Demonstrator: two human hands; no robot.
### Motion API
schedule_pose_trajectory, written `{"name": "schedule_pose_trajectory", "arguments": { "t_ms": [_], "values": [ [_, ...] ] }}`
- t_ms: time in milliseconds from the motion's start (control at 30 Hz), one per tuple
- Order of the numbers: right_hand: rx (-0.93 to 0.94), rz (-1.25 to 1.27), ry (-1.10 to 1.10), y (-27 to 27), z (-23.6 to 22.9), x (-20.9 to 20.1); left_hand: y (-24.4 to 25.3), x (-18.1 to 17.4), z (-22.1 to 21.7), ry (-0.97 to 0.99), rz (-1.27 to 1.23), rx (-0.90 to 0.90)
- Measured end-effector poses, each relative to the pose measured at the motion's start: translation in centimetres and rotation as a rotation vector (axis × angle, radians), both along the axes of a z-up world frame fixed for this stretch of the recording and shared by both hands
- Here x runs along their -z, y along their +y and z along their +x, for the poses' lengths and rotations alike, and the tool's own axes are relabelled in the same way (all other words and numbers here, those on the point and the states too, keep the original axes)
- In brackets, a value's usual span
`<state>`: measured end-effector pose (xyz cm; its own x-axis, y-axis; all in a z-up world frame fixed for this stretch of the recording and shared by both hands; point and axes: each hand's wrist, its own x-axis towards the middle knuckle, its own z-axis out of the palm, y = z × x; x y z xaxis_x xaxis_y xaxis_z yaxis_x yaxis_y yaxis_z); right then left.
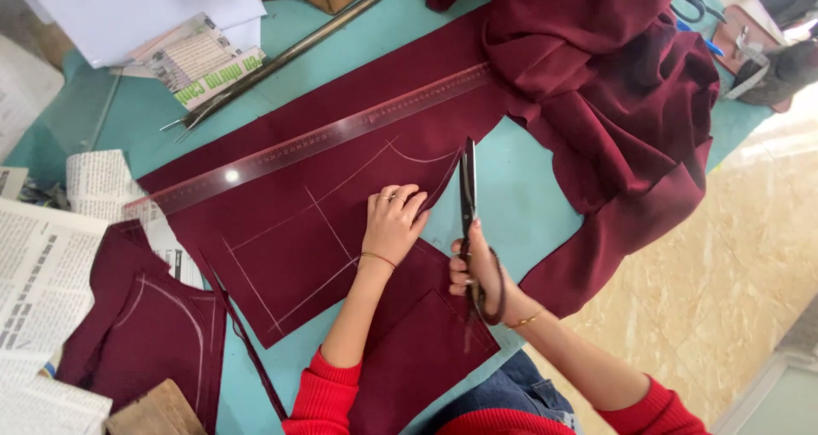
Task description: The person uses shears to cut a large piece of maroon fabric laid out on a table, following white chalk lines. The person cuts along curved and straight edges, separates the cut pieces, and moves them aside on the table.
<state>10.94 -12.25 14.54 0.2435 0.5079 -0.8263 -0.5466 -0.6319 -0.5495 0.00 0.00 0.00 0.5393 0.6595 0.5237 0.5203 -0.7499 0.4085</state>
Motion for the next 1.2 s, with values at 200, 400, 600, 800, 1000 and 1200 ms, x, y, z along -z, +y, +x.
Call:
{"name": "schedule_pose_trajectory", "arguments": {
  "t_ms": [200,400,600,800,1000,1200],
  "values": [
    [-0.271,-0.031,-0.059,-2.7,10.0,1.4,0.0,0.3,0.2,0.012,0.033,-0.004],
    [-0.68,-0.059,-0.129,-0.6,18.8,-3.3,-0.7,-0.8,1.0,0.071,0.019,-0.091],
    [-1.231,0.014,-0.246,5.1,24.4,-8.1,-3.1,-3.0,10.1,0.114,-0.055,-0.398],
    [-1.395,-0.009,-0.146,9.5,29.9,-6.4,-7.0,-8.5,19.2,-1.369,-1.414,-0.451],
    [-1.526,-0.034,-0.1,13.3,31.8,-6.3,-5.4,-11.0,20.0,-2.069,-1.427,-0.523],
    [-1.536,-0.048,0.14,17.0,34.7,-3.5,-3.0,-12.3,21.0,-2.097,-1.52,-0.65]
  ]
}}
